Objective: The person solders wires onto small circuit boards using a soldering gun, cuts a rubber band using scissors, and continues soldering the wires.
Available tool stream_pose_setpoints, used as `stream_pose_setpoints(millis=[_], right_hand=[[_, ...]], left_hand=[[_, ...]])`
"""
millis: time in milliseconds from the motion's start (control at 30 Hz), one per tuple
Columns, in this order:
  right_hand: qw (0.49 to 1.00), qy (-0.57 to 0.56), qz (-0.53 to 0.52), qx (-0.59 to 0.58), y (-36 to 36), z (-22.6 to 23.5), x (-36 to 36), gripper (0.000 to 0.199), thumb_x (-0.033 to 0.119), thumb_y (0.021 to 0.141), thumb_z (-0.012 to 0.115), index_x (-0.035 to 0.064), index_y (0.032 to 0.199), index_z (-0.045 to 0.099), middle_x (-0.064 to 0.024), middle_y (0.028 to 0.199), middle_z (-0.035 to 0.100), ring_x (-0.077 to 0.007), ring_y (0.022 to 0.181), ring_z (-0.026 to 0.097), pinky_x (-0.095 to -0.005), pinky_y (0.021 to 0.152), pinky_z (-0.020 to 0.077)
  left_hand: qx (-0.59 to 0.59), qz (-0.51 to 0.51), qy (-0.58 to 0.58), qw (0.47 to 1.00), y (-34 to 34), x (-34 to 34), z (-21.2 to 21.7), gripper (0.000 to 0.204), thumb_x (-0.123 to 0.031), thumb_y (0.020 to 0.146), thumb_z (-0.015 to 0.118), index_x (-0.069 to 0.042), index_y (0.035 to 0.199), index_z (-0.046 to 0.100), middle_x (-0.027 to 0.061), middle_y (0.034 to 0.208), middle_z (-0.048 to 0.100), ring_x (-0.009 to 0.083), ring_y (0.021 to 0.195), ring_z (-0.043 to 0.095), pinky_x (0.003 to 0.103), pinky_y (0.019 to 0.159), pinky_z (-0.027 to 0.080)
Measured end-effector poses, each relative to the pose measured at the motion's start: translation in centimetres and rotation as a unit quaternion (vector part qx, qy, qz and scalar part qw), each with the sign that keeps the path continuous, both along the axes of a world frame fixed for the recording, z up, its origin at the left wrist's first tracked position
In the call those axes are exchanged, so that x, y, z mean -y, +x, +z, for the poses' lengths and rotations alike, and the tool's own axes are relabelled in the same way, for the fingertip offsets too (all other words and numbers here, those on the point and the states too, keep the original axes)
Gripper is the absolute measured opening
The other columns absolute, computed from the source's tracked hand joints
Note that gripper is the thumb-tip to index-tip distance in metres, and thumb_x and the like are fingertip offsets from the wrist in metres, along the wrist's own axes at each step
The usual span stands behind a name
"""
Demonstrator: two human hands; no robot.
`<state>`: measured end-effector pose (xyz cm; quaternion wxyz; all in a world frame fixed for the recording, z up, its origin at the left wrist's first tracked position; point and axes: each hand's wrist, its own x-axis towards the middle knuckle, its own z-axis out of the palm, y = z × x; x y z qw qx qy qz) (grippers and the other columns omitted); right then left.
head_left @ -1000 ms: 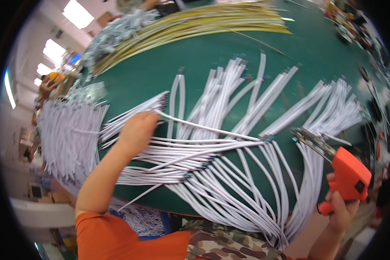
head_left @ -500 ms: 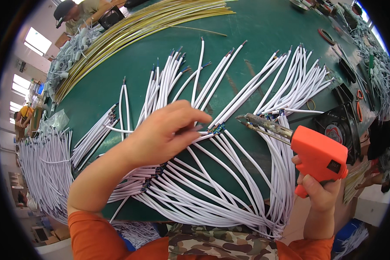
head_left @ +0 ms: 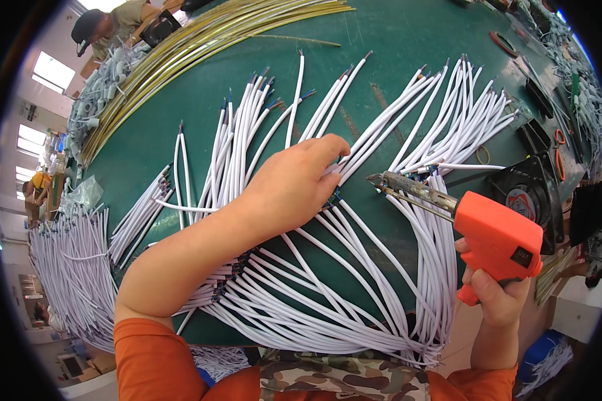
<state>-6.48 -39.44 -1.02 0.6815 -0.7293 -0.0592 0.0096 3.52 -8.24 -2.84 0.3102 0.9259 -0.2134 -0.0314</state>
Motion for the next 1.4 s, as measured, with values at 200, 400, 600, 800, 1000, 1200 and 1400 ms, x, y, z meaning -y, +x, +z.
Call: stream_pose_setpoints(millis=[200,400,600,800,1000,1200,1400], right_hand=[[1.000,0.001,-0.001,-0.009,0.0,-0.1,-0.1,0.055,0.012,0.082,0.068,-0.0080,0.130,0.050,-0.0239,0.108,0.067,-0.0135,0.066,0.062,-0.0246,0.059,0.0510],[0.998,0.034,0.023,-0.047,0.2,0.6,0.1,0.044,0.004,0.079,0.070,-0.0074,0.120,0.059,-0.0116,0.098,0.069,-0.0142,0.083,0.064,-0.0303,0.078,0.0518],[0.998,-0.014,0.037,-0.048,-0.1,-0.2,0.7,0.054,0.018,0.082,0.074,-0.0073,0.125,0.054,-0.0232,0.107,0.067,-0.0126,0.068,0.062,-0.0251,0.060,0.0507],[0.996,-0.055,0.060,-0.037,0.9,-0.2,0.0,0.052,0.022,0.082,0.076,-0.0074,0.120,0.058,-0.0202,0.104,0.069,-0.0108,0.066,0.059,-0.0249,0.060,0.0493],[0.994,-0.045,0.083,-0.058,1.8,0.3,-0.9,0.051,0.023,0.082,0.075,-0.0069,0.120,0.058,-0.0158,0.100,0.069,-0.0100,0.063,0.057,-0.0244,0.056,0.0460],[0.993,-0.045,0.077,-0.073,2.0,0.6,-1.3,0.051,0.023,0.082,0.076,-0.0060,0.119,0.059,-0.0148,0.098,0.069,-0.0108,0.067,0.059,-0.0242,0.058,0.0468],[0.994,-0.031,0.078,-0.072,2.4,0.7,-1.8,0.051,0.023,0.080,0.078,-0.0051,0.118,0.060,-0.0136,0.097,0.069,-0.0130,0.073,0.061,-0.0255,0.063,0.0488]], left_hand=[[-0.006,0.077,0.000,0.997,-0.8,0.9,-0.2,0.038,-0.008,0.085,0.065,-0.004,0.119,0.050,0.0137,0.081,0.057,0.0289,0.072,0.060,0.038,0.068,0.050],[-0.040,0.053,-0.069,0.995,-2.1,-0.5,0.5,0.032,-0.006,0.084,0.067,-0.002,0.112,0.052,0.0099,0.083,0.056,0.0249,0.070,0.058,0.035,0.065,0.048],[0.066,-0.068,-0.072,0.993,-2.4,-2.7,0.2,0.020,0.000,0.084,0.068,-0.002,0.103,0.064,0.0104,0.085,0.057,0.0240,0.074,0.058,0.033,0.063,0.047],[0.072,-0.089,-0.045,0.992,-2.9,-3.1,-0.2,0.023,-0.001,0.083,0.071,-0.005,0.105,0.069,0.0093,0.086,0.058,0.0252,0.074,0.058,0.034,0.063,0.047],[0.084,-0.106,-0.019,0.991,-2.8,-3.0,-0.2,0.021,-0.004,0.080,0.073,-0.006,0.101,0.070,0.0090,0.083,0.058,0.0281,0.074,0.058,0.038,0.063,0.047],[0.088,-0.112,-0.016,0.990,-2.7,-2.9,-0.2,0.021,-0.003,0.078,0.073,-0.005,0.099,0.070,0.0089,0.084,0.059,0.0285,0.074,0.059,0.038,0.062,0.047],[0.115,-0.116,0.009,0.986,-2.8,-2.8,-0.4,0.026,-0.001,0.073,0.073,-0.005,0.098,0.070,0.0087,0.085,0.059,0.0289,0.075,0.059,0.039,0.062,0.048]])
